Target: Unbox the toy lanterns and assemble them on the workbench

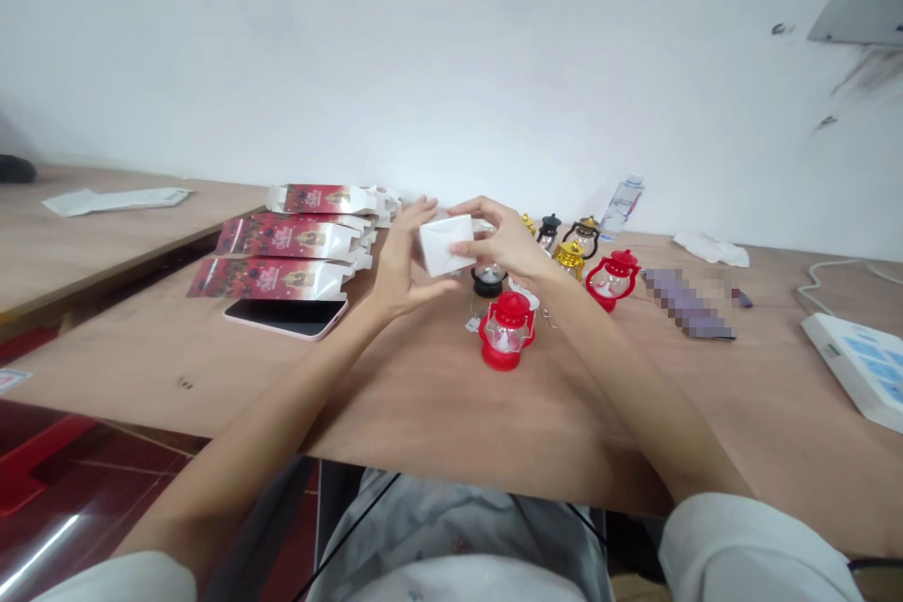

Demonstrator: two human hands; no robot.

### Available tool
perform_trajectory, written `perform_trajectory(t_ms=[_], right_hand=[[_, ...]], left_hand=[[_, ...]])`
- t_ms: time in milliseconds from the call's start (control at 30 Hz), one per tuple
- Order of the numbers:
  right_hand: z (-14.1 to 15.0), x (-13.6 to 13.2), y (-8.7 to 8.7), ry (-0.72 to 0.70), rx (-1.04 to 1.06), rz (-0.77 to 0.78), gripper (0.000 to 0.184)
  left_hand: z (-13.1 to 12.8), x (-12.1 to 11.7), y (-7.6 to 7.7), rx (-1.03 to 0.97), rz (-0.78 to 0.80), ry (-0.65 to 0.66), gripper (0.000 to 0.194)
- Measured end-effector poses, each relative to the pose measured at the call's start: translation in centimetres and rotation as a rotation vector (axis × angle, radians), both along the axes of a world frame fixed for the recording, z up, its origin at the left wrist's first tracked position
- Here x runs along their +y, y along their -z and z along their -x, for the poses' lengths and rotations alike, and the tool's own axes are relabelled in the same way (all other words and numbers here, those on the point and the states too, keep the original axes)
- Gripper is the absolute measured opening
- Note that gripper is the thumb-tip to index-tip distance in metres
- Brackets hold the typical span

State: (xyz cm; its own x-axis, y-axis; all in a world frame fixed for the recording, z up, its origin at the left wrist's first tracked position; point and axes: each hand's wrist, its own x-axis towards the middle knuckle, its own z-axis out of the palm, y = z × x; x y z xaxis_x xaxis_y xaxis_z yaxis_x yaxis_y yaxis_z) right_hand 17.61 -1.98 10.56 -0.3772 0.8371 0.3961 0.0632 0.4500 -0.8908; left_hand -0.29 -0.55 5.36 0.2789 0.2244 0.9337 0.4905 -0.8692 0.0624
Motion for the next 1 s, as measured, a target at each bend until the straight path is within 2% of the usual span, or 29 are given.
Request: perform_trajectory(t_ms=[67,167,267,367,467,533,667,767,867,933,1000], right_hand=[[0.1,0.2,0.2,0.145,-0.084,-0.219,0.034],[0.6,0.1,0.6,0.286,-0.363,-0.592,0.034],[1.4,-0.6,1.1,0.248,-0.684,-0.837,0.041],[2.1,-1.3,1.4,0.140,-0.868,-0.933,0.038],[2.1,-1.9,0.9,0.018,-0.878,-0.878,0.031],[1.4,-2.4,-0.2,-0.037,-0.828,-0.818,0.031],[-0.9,-3.8,-2.8,0.003,-0.794,-0.695,0.036],[-2.2,-4.5,-3.7,-0.071,-1.017,-0.464,0.050],[-2.3,-4.5,-3.4,-0.180,-1.324,-0.205,0.042],[-2.0,-4.2,-3.1,-0.193,-1.383,-0.186,0.034],[-1.9,-4.1,-3.2,-0.219,-1.318,-0.252,0.029]], left_hand=[[0.3,0.2,-0.2,-0.074,0.123,0.008,0.064],[1.1,1.0,-0.5,-0.274,0.360,0.073,0.060],[2.2,1.5,-1.1,-0.401,0.599,0.192,0.063],[2.8,1.5,-1.7,-0.426,0.770,0.233,0.067],[2.9,1.3,-1.9,-0.375,0.895,0.239,0.067],[2.9,1.4,-1.9,-0.341,0.910,0.243,0.068],[3.2,1.6,-1.8,-0.322,0.834,0.200,0.077],[3.3,1.6,-1.8,-0.256,0.792,0.129,0.082],[3.1,1.5,-1.9,-0.162,0.765,0.036,0.085],[3.1,1.5,-1.9,-0.107,0.725,0.013,0.090],[3.0,1.5,-1.8,-0.055,0.670,0.019,0.093]])
